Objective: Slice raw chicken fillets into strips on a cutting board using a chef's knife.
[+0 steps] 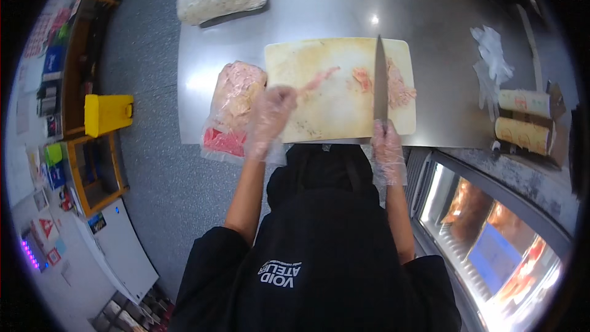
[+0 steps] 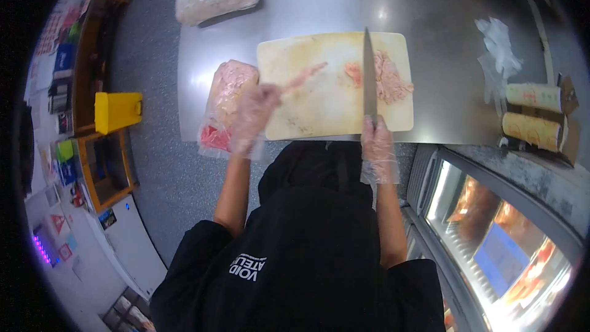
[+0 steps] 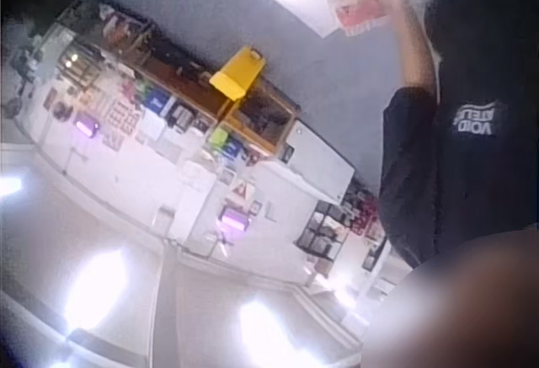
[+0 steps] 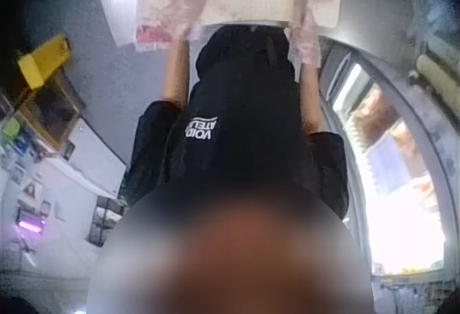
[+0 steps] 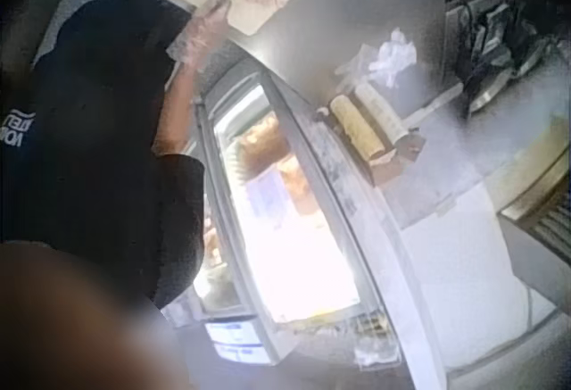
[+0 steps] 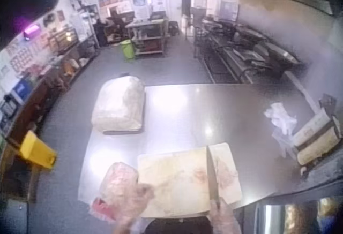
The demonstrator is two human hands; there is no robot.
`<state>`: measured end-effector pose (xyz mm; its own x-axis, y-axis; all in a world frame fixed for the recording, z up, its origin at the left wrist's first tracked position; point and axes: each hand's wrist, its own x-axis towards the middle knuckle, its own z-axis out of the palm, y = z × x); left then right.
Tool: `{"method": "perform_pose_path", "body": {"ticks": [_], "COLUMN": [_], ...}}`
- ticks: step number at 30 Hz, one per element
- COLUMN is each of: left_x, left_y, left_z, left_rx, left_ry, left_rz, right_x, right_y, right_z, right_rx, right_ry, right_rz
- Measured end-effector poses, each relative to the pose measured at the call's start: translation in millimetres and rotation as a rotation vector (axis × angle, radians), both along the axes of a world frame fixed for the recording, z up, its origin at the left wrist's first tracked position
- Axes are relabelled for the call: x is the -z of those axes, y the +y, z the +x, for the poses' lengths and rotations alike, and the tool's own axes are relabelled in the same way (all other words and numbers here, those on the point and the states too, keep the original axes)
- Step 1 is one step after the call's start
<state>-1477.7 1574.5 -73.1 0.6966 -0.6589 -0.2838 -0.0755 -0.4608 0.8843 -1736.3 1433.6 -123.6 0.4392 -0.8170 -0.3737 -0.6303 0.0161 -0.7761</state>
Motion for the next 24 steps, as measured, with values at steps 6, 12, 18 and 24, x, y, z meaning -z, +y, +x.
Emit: {"method": "perform_pose_path", "body": {"ticks": [6, 12, 18, 24], "left_x": [77, 89, 103, 103], "left_y": [-1, -74, -69, -45], "left_z": [-34, -41, -52, -60], "left_rx": [0.274, 0.398, 0.54, 0.632], "left_ry": [-0.482, -0.612, -0.397, -0.388], "left_rz": [0.025, -0.249, -0.052, 0.055], "right_x": [8, 9, 18, 28], "right_y": [27, 23, 8, -20], "right_z": [16, 34, 31, 10], "right_rx": [-0.068, -0.236, -0.247, -0.22], "right_ry": [0.166, 0.387, 0.47, 0.407], "right_rz": [-0.17, -0.109, -0.123, -0.131]}}
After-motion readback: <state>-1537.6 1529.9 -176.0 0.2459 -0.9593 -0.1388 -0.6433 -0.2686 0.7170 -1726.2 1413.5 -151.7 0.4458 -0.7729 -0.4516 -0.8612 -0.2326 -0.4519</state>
